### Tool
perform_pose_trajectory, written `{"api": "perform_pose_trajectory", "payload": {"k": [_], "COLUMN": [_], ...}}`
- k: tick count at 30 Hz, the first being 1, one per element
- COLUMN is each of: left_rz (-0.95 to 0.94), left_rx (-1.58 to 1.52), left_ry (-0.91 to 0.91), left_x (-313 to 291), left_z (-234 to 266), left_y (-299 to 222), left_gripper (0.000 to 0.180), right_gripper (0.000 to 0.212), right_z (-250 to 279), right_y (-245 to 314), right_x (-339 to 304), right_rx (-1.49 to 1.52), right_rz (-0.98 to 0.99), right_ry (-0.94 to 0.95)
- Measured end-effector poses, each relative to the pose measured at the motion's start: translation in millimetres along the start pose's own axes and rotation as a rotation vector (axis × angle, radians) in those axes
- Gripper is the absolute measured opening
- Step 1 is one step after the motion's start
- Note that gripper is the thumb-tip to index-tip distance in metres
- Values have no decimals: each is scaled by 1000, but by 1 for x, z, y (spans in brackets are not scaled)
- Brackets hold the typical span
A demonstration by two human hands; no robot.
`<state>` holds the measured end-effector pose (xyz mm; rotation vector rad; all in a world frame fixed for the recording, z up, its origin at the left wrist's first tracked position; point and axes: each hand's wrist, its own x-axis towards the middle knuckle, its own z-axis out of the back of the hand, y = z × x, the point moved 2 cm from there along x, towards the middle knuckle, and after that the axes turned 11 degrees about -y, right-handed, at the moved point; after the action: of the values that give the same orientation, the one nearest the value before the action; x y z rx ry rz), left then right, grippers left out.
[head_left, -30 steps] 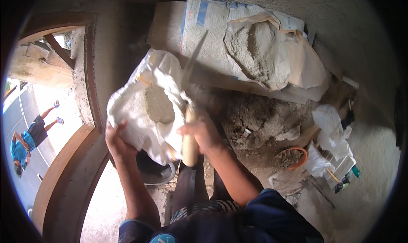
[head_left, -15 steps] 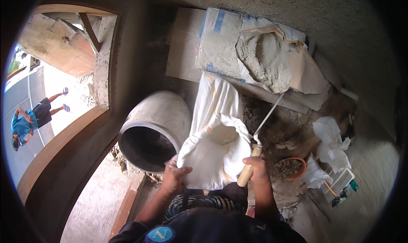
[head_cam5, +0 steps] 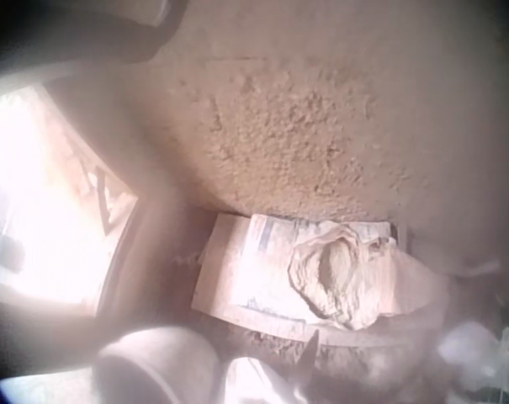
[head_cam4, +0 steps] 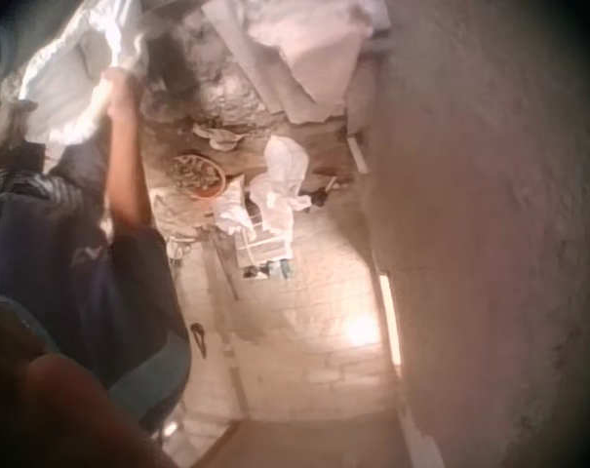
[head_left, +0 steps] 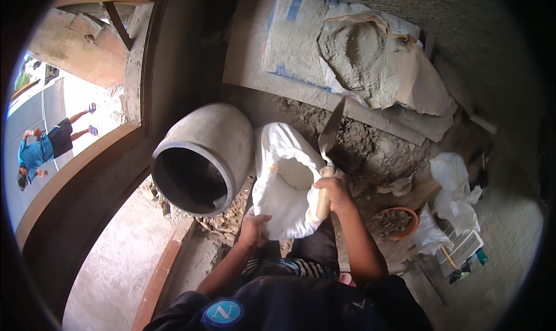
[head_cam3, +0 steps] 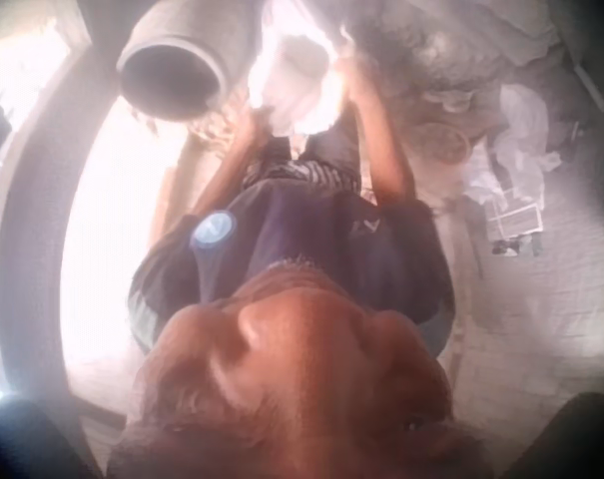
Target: The person scoops white plaster powder from one bag into another bag with a trowel, then uses their hands to scoop more powder into the same bag.
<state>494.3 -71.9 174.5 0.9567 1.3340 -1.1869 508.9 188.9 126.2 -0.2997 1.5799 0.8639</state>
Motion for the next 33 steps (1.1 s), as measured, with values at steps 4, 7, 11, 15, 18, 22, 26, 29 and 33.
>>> {"api": "perform_pose_trajectory", "payload": {"k": [4, 7, 11, 15, 18, 22, 26, 29, 33], "left_rz": [-27, -113, -133, -89, -18, -71, -98, -11, -200], "left_rx": [-76, -135, -192, -140, -166, -244, -138, 66, 807], "left_ry": [-32, -19, -74, -4, -31, 16, 39, -74, -159], "left_x": [19, 33, 92, 189, 205, 180, 160, 176, 190], "left_z": [-1, -17, -27, -37, -50, -57, -73, -60, -57], "left_y": [7, -8, -18, 2, 6, -1, -20, -9, -31], "left_gripper": [44, 46, 44, 48, 50, 49, 46, 49, 71], "right_gripper": [18, 15, 17, 23, 27, 39, 38, 38, 39], "right_z": [-9, -27, -52, -69, -77, -87, -90, -82, -66], "right_y": [4, 20, 30, 37, 58, 76, 85, 74, 72], "right_x": [25, 48, 119, 208, 216, 192, 190, 209, 201], "right_rx": [-158, -295, -544, -764, -685, -732, -919, -1148, -1176], "right_rz": [66, 153, 254, 360, 215, 209, 407, 561, 498], "right_ry": [124, 156, 177, -51, -61, -119, -111, -126, -219]}}
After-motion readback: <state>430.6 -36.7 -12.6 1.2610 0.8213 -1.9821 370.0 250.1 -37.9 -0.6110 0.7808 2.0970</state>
